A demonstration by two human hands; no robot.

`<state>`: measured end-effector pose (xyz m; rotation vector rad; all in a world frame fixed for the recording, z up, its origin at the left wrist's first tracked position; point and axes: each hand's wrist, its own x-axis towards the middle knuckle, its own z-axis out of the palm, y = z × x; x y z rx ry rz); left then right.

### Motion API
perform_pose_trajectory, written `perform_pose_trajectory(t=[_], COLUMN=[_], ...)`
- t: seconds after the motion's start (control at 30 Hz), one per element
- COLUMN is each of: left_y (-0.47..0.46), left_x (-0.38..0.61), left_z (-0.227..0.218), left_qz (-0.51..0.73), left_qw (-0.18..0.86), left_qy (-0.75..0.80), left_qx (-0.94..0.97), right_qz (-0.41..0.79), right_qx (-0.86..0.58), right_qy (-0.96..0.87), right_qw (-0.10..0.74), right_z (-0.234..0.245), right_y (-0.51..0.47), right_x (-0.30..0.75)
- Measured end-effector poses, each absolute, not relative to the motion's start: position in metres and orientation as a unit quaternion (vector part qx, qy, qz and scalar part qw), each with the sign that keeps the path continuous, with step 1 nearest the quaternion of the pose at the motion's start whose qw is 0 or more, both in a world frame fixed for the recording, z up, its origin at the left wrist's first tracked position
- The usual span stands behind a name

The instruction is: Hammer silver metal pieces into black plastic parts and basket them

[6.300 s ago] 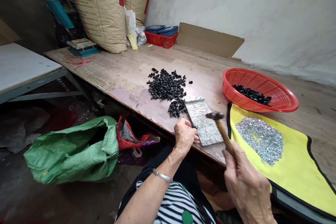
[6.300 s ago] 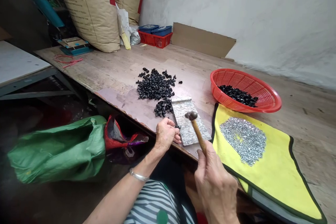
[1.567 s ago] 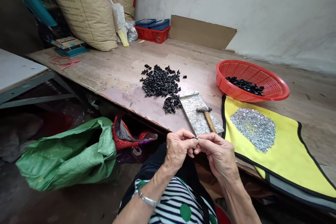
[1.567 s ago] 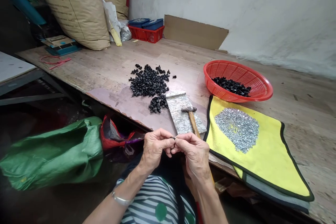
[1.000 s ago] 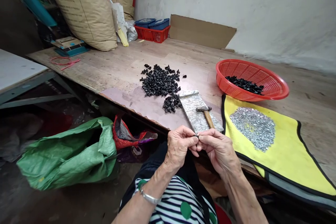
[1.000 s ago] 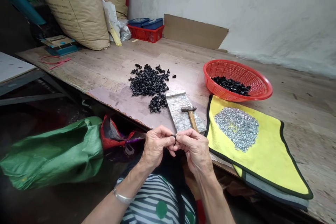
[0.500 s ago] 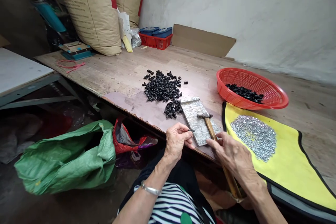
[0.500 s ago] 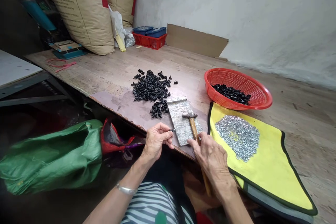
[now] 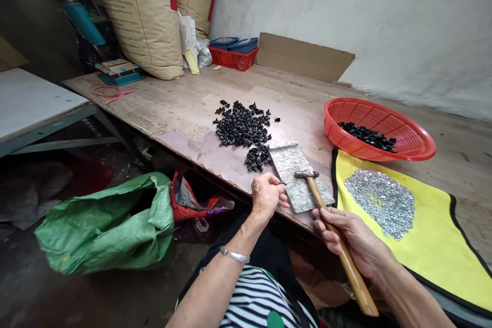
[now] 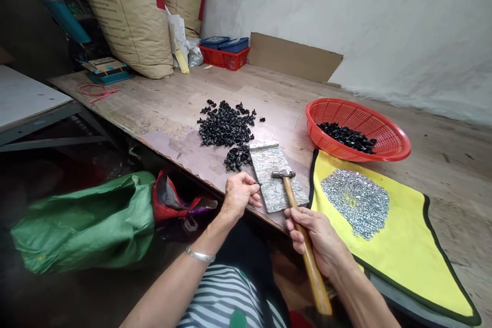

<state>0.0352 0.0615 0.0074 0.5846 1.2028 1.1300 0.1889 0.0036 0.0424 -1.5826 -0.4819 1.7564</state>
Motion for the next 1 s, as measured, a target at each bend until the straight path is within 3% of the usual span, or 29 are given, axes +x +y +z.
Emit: perform_pose_trajectory(t=[0.13, 0.27, 0.43, 0.7, 0.9, 1.0], left_y=[0.063, 0.064, 0.062, 0.061, 0.061, 0.061], left_x=[0.035, 0.035, 0.037, 0.037, 0.037, 0.038], left_z=[0.005, 0.003, 0.002, 0.009, 0.005, 0.004], left_qz=[0.484, 0.483, 0.483, 0.481, 0.485, 0.487], left_qw=[0.635, 0.63, 0.618, 0.613, 0.622, 0.613], left_qy=[0.538, 0.538, 0.542, 0.555, 0.541, 0.548], left_qx=[0.272, 0.283, 0.302, 0.293, 0.293, 0.295], right_qz=[0.57, 0.369, 0.197, 0.01, -0.073, -0.1], right_qx=[-0.668, -0.727, -0.721, -0.683, -0.656, -0.673], right_qy=[-0.325, -0.494, -0.613, -0.709, -0.699, -0.703], right_qw=[0.351, 0.303, 0.255, 0.178, 0.276, 0.208], right_z=[0.04, 0.037, 0.032, 0.026, 0.042, 0.036], right_y=[-0.007, -0.015, -0.018, -0.021, -0.024, -0.026], right_x=[0.185, 0.182, 0.182, 0.18, 0.173, 0.166])
